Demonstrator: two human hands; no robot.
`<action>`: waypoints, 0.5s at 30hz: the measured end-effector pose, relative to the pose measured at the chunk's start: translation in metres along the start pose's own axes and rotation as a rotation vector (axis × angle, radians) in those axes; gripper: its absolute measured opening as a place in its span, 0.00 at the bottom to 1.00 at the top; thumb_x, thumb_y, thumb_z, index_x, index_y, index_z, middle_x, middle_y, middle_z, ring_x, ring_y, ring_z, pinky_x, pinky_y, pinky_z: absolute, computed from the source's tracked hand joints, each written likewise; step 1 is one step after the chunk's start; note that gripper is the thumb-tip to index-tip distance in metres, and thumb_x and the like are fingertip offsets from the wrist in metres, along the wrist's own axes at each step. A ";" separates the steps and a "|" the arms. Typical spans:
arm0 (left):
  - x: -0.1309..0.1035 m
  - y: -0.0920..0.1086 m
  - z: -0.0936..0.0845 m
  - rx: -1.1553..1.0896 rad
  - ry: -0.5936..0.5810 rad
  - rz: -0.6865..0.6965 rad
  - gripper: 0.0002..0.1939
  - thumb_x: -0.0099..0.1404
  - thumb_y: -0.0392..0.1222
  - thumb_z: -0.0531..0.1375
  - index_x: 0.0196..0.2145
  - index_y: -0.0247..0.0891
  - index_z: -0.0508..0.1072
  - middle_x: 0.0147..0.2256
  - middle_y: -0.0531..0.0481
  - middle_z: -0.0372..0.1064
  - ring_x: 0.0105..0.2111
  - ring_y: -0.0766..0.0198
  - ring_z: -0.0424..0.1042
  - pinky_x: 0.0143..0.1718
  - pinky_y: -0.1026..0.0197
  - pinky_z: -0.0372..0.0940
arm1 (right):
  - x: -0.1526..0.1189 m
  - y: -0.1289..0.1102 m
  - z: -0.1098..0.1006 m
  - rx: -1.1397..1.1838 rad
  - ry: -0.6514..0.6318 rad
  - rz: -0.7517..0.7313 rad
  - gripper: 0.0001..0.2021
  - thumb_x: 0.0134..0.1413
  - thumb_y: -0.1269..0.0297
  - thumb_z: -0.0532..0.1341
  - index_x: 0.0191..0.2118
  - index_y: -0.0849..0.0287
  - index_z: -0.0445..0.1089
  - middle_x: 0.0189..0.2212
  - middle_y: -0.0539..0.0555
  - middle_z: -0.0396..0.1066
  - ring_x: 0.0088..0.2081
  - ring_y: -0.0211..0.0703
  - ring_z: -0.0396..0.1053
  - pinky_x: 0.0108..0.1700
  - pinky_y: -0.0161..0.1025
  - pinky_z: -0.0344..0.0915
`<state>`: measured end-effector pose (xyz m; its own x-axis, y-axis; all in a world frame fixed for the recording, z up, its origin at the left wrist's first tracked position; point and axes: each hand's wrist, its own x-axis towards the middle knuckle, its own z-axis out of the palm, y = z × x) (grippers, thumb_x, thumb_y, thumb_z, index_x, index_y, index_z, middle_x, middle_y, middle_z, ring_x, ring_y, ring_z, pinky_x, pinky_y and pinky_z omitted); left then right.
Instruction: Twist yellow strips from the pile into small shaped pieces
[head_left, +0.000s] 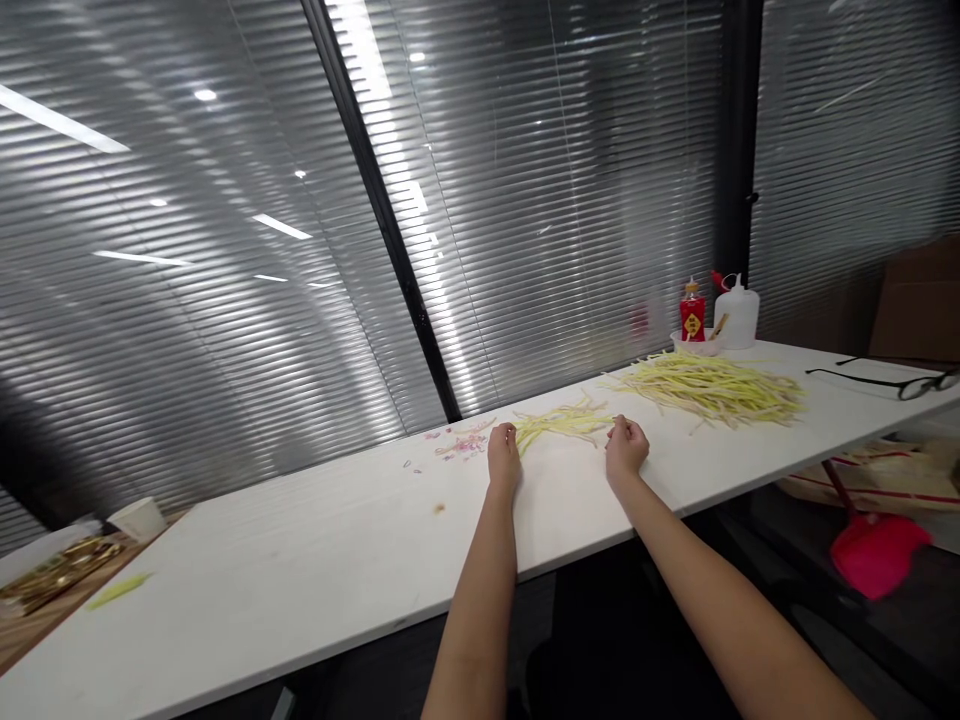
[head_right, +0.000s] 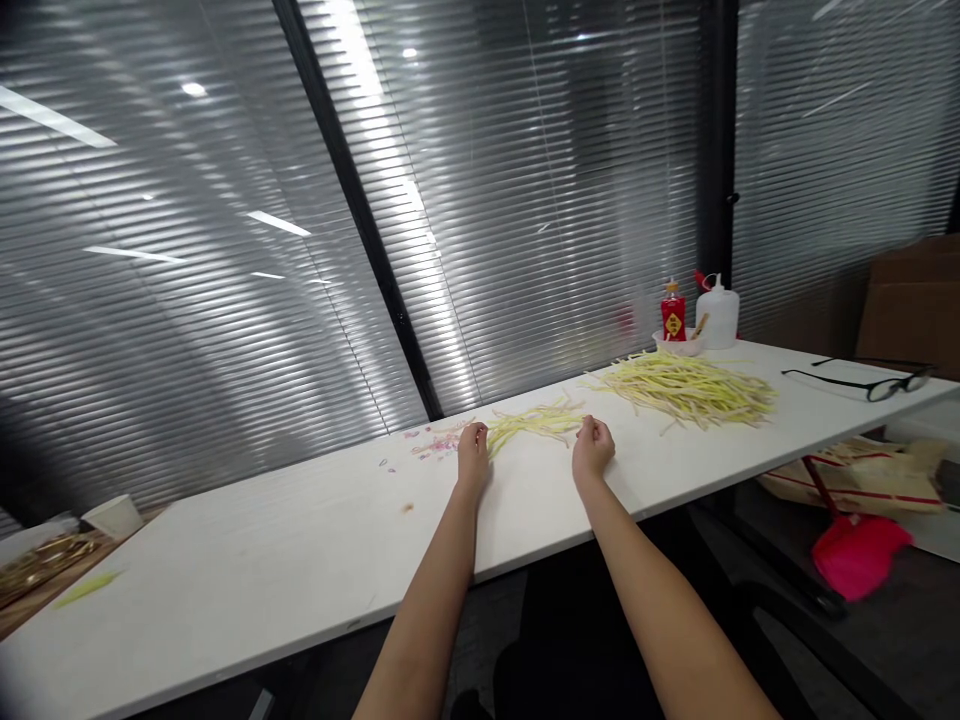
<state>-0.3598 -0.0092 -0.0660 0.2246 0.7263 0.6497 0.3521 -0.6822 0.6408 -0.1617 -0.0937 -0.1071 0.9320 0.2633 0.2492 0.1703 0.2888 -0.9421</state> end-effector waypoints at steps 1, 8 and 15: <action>0.000 0.000 0.000 -0.004 -0.004 -0.005 0.10 0.65 0.39 0.49 0.36 0.38 0.69 0.36 0.46 0.66 0.38 0.60 0.65 0.43 0.57 0.59 | 0.000 0.000 0.000 0.017 0.048 0.027 0.21 0.53 0.47 0.51 0.34 0.61 0.68 0.24 0.54 0.68 0.26 0.44 0.66 0.29 0.38 0.62; -0.001 0.002 -0.001 -0.013 0.048 -0.032 0.10 0.65 0.40 0.50 0.36 0.39 0.71 0.35 0.46 0.67 0.38 0.60 0.66 0.42 0.57 0.60 | 0.005 0.003 0.003 0.075 0.122 0.094 0.19 0.49 0.53 0.54 0.42 0.62 0.67 0.29 0.58 0.71 0.27 0.45 0.68 0.24 0.37 0.63; -0.002 -0.002 0.000 -0.053 0.049 -0.028 0.10 0.63 0.40 0.53 0.36 0.39 0.74 0.36 0.46 0.71 0.39 0.60 0.68 0.44 0.56 0.61 | 0.002 0.001 0.004 0.126 0.015 0.137 0.17 0.45 0.56 0.57 0.38 0.62 0.69 0.32 0.58 0.73 0.21 0.39 0.64 0.21 0.35 0.62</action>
<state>-0.3608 -0.0094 -0.0684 0.1700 0.7410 0.6496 0.3089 -0.6661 0.6789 -0.1611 -0.0895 -0.1067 0.9486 0.2946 0.1157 0.0005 0.3642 -0.9313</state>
